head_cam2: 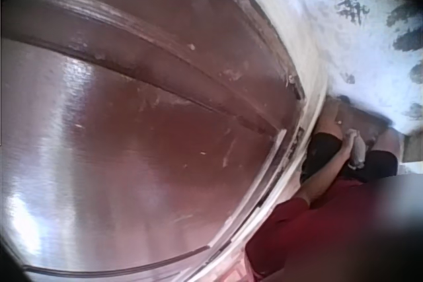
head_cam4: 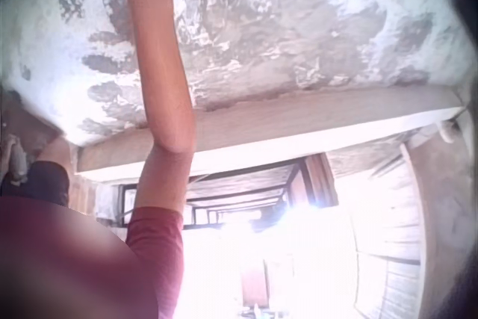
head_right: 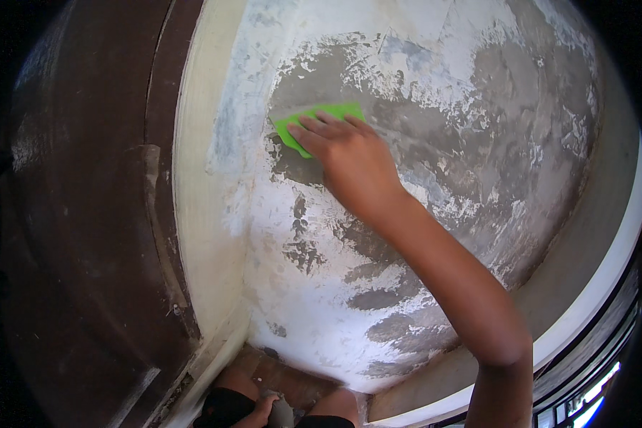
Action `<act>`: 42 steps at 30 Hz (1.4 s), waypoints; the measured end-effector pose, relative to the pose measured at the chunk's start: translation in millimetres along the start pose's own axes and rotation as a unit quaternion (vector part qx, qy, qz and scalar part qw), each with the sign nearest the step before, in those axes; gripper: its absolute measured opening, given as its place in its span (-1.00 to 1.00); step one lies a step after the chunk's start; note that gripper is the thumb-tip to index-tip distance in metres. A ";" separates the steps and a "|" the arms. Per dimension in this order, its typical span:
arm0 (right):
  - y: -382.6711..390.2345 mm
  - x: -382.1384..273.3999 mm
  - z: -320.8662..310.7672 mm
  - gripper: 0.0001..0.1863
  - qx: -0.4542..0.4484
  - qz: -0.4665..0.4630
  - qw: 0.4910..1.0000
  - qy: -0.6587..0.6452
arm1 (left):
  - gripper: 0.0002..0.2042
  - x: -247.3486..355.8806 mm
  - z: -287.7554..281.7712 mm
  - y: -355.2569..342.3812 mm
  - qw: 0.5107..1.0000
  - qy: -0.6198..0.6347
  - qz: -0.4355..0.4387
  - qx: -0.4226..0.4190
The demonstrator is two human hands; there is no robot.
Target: The person kneels on a tiled floor and uses a green plastic trowel to apply and smooth gray plaster onto a damaged wall. They repeatedly scoop plaster from a lump in their left hand onto the trowel, spread it across the wall surface, and occasionally wipe the trowel clean.
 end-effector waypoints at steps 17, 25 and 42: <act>98.6 -45.0 160.4 -0.48 -0.192 -0.157 0.936 0.248 | -0.48 -51.8 4.5 -27.0 0.996 0.046 -0.074 -0.034; 82.1 -86.5 83.0 -0.47 -0.114 -0.182 0.969 0.126 | -0.50 -22.2 3.5 -20.9 1.000 0.018 -0.004 -0.015; 78.2 -19.6 144.8 -0.44 -0.122 -0.102 0.958 0.240 | -0.48 -23.0 3.2 -1.5 0.997 0.032 -0.069 -0.035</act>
Point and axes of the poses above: each hand's wrist, its own y-axis away from the middle knuckle, its own z-axis out of the palm, x = y × z, the point moved 10 cm from there along -y, towards the middle knuckle, and after that the axes turned 9 degrees about z, right-handed, at the moved point
